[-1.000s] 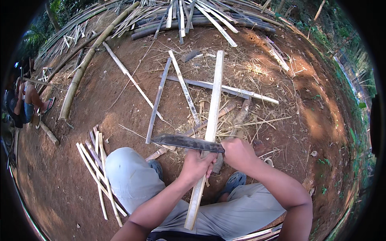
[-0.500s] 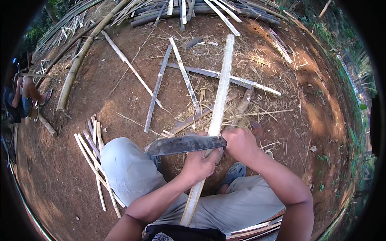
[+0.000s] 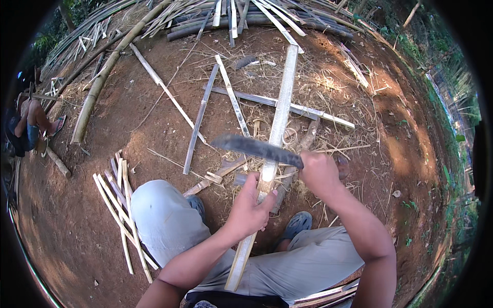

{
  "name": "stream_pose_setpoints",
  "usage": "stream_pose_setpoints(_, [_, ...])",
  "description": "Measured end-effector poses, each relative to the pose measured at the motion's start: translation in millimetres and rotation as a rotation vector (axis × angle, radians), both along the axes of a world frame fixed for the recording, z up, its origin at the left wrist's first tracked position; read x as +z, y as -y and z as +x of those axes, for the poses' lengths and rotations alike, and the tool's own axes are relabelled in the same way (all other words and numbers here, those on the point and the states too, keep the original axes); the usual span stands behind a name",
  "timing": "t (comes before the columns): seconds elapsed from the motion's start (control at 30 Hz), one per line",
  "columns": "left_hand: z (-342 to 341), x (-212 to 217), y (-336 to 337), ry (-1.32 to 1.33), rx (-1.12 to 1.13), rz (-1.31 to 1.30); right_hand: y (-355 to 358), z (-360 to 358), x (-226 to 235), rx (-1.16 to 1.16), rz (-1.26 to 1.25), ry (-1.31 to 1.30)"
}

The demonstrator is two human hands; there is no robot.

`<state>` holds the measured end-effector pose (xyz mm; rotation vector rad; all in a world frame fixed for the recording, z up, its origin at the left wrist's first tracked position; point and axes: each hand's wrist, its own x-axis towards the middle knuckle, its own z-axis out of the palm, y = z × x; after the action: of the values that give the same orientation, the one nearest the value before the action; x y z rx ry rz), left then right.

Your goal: The person sits on the ground and uses a machete to split long bamboo poles into thin strips. They repeatedly strike the bamboo against a wooden block to separate the layers, then use the blade to shave and refine the strips. The finished strips are placed in a pile on the ground.

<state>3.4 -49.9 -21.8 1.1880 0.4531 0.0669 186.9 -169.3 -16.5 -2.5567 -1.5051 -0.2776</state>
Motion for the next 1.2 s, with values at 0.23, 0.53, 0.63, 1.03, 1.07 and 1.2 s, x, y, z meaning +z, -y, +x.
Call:
stream_pose_setpoints(0.23, [-7.0, 0.5, 13.1, -0.053, -0.117, -0.023, 9.9, 67.0, 2.8, -0.194, -0.009, 0.057])
stream_pose_setpoints(0.53, [-15.4, 2.2, -0.5, -0.136, -0.209, -0.061, 10.7, 86.0, 5.7, -0.381, -0.026, -0.062])
stream_pose_setpoints(0.63, [-12.4, -11.1, 15.2, -0.143, -0.182, -0.017, 8.0, 58.8, -5.3, -0.280, -0.058, -0.023])
stream_pose_setpoints(1.03, [-31.1, -2.4, 0.8, -0.175, -0.235, -0.075, -7.6, 77.8, -16.9, -0.210, -0.064, -0.092])
stream_pose_setpoints(1.07, [-34.6, -0.3, 1.7, -0.178, -0.248, -0.018, -2.8, 98.7, -14.8, -0.296, -0.017, -0.044])
stream_pose_setpoints(1.2, [-30.8, 3.0, 7.3, -0.245, -0.321, -0.319, 45.8, 146.4, -12.9, -0.587, -0.077, -0.092])
